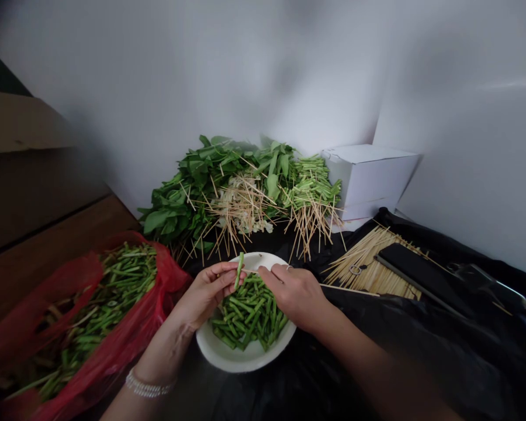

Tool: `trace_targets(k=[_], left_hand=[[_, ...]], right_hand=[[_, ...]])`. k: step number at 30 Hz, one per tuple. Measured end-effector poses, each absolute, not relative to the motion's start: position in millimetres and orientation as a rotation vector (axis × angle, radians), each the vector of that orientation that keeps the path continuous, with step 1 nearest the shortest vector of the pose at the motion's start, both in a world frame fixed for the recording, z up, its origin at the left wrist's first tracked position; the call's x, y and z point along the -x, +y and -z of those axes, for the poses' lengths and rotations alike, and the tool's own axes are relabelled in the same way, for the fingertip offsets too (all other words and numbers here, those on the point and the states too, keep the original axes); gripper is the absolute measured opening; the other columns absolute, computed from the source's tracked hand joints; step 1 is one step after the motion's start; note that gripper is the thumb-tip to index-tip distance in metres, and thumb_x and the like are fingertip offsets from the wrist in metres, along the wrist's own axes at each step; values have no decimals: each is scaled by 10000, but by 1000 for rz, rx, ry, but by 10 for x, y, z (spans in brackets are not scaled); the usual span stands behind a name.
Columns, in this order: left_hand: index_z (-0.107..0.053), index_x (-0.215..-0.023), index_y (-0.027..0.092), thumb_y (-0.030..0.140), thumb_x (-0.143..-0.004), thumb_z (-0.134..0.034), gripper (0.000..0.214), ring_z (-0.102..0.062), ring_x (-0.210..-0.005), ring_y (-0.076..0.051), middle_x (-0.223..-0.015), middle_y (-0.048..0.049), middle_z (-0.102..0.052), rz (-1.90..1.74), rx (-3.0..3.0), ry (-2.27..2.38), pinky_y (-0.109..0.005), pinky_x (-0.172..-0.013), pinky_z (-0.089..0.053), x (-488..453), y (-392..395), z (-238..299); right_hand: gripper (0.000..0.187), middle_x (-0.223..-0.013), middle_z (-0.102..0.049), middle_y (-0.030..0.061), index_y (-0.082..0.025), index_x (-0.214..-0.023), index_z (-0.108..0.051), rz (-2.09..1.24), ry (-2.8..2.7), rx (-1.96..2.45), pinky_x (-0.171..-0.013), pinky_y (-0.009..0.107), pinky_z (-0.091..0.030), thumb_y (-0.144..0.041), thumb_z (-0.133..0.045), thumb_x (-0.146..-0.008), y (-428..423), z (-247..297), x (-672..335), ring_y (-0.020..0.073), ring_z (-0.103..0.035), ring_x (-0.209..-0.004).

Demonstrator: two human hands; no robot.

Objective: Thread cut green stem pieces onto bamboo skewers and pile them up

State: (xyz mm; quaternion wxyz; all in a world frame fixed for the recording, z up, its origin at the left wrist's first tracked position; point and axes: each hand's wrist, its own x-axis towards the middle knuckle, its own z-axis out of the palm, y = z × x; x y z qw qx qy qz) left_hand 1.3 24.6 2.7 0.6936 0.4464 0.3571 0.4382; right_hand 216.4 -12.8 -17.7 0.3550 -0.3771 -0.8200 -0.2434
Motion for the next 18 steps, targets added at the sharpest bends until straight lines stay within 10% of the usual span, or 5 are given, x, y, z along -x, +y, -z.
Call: trace_targets(k=[18], left_hand=[[-758,-844,119,202,-636,-855,244,-660,-635,-86,-769,-57,-761,-932,-980,795,-166,-628,-507,-42,185,-70]], right_hand=[[267,-720,-609,36,-90,-1071,-630,593,-2131,927,-546,262,-431,-135,-395,-954,-167,158,-2142,135,-558,-611]])
